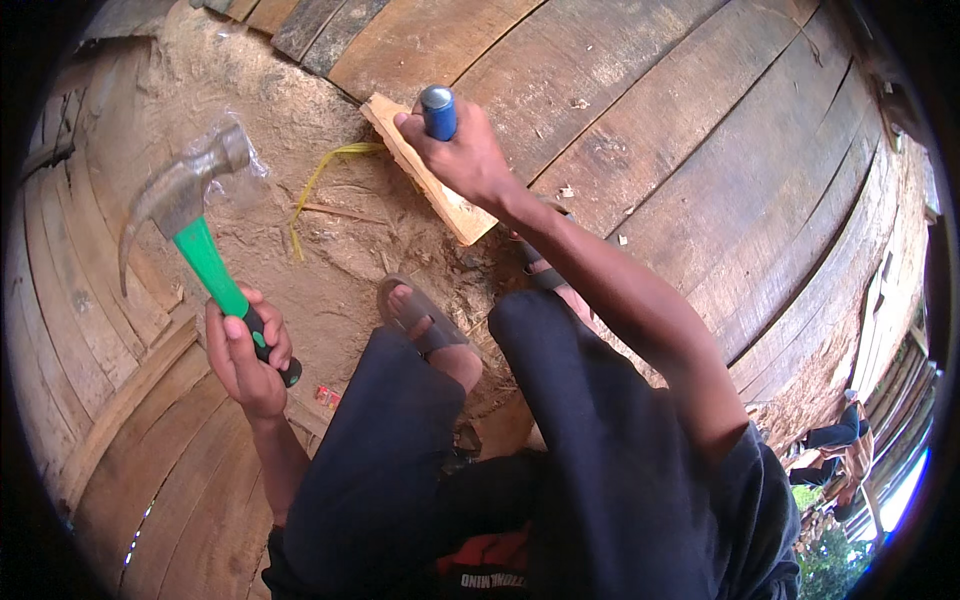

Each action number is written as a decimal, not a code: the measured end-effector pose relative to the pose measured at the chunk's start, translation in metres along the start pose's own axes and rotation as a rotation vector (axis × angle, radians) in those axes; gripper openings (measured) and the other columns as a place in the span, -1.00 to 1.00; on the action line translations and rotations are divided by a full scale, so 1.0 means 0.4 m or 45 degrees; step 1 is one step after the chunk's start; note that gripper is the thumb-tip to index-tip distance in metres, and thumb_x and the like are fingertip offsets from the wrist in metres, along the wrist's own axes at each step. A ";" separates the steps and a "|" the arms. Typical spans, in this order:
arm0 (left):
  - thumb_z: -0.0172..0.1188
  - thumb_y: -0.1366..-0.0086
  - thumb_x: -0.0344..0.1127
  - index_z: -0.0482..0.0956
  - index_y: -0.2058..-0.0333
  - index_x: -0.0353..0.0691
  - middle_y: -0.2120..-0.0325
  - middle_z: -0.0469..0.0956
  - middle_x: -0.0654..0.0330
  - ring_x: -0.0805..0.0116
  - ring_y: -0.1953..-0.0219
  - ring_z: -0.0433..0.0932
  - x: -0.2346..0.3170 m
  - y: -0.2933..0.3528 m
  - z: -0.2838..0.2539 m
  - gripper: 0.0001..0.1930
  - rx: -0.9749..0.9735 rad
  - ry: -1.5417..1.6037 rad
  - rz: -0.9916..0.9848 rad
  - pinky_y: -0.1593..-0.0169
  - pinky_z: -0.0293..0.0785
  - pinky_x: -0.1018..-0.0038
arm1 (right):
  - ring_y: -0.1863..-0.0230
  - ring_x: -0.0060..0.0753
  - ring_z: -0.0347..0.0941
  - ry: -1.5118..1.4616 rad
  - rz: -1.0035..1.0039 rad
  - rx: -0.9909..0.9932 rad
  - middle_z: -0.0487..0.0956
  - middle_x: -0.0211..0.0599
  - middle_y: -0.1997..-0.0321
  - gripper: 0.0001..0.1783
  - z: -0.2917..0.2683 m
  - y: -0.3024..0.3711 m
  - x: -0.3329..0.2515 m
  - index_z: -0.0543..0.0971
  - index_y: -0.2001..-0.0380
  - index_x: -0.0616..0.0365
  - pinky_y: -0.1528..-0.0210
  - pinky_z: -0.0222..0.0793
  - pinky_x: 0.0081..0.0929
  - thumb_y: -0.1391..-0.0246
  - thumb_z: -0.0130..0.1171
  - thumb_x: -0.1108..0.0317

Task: The person sits on a wooden floor and uses a hammer and chisel to carve a small rectangular piece of wood. They repeatedly strike the chisel to remove wood shavings and occasionally reposition the wood to continue carving.

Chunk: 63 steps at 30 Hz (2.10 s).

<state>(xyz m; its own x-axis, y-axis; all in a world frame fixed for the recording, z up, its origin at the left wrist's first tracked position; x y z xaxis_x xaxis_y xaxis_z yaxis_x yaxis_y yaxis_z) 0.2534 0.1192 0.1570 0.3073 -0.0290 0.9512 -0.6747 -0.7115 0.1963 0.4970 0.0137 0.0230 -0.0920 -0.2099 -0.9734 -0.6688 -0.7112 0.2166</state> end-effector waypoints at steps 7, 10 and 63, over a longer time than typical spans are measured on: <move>-0.22 -0.49 -0.06 0.32 0.14 -0.30 0.61 0.25 0.24 0.64 0.72 0.11 0.009 -0.022 0.032 -0.63 0.005 0.003 0.038 0.66 0.05 0.69 | 0.56 -0.38 0.32 -0.085 0.032 0.053 0.45 -0.18 0.64 -0.61 0.003 -0.009 0.088 0.46 0.50 0.27 0.42 0.33 -0.25 -0.10 0.21 0.11; -0.22 -0.49 -0.04 0.29 0.12 -0.29 0.62 0.24 0.25 0.64 0.75 0.11 -0.002 -0.019 0.033 -0.62 -0.020 -0.019 0.026 0.70 0.06 0.68 | 0.58 -0.48 0.30 -0.099 0.023 0.060 0.41 -0.30 0.67 -0.62 -0.003 -0.011 0.097 0.44 0.54 0.25 0.47 0.28 -0.35 -0.12 0.21 0.14; -0.11 -0.50 -0.14 0.43 0.10 -0.31 0.61 0.25 0.41 0.75 0.67 0.10 0.044 0.001 0.046 -0.68 -0.033 -0.478 -0.117 0.62 -0.02 0.73 | 0.62 -0.70 0.32 0.096 -0.258 -0.217 0.36 -0.52 0.68 -0.58 0.100 -0.034 0.010 0.41 0.57 0.12 0.61 0.27 -0.60 -0.22 0.19 0.07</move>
<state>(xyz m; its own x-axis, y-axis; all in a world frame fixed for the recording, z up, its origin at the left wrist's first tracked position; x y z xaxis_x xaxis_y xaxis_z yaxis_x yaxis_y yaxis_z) 0.2707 0.1056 0.1695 0.5881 -0.2244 0.7770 -0.6485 -0.7050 0.2872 0.4760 0.0493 0.0133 0.0902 -0.0963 -0.9913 -0.5333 -0.8453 0.0336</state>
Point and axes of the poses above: each hand's wrist, its own y-axis away from the middle knuckle, its own z-axis out of the palm, x = y × z, the point moved 6 cm from there along -y, towards the middle knuckle
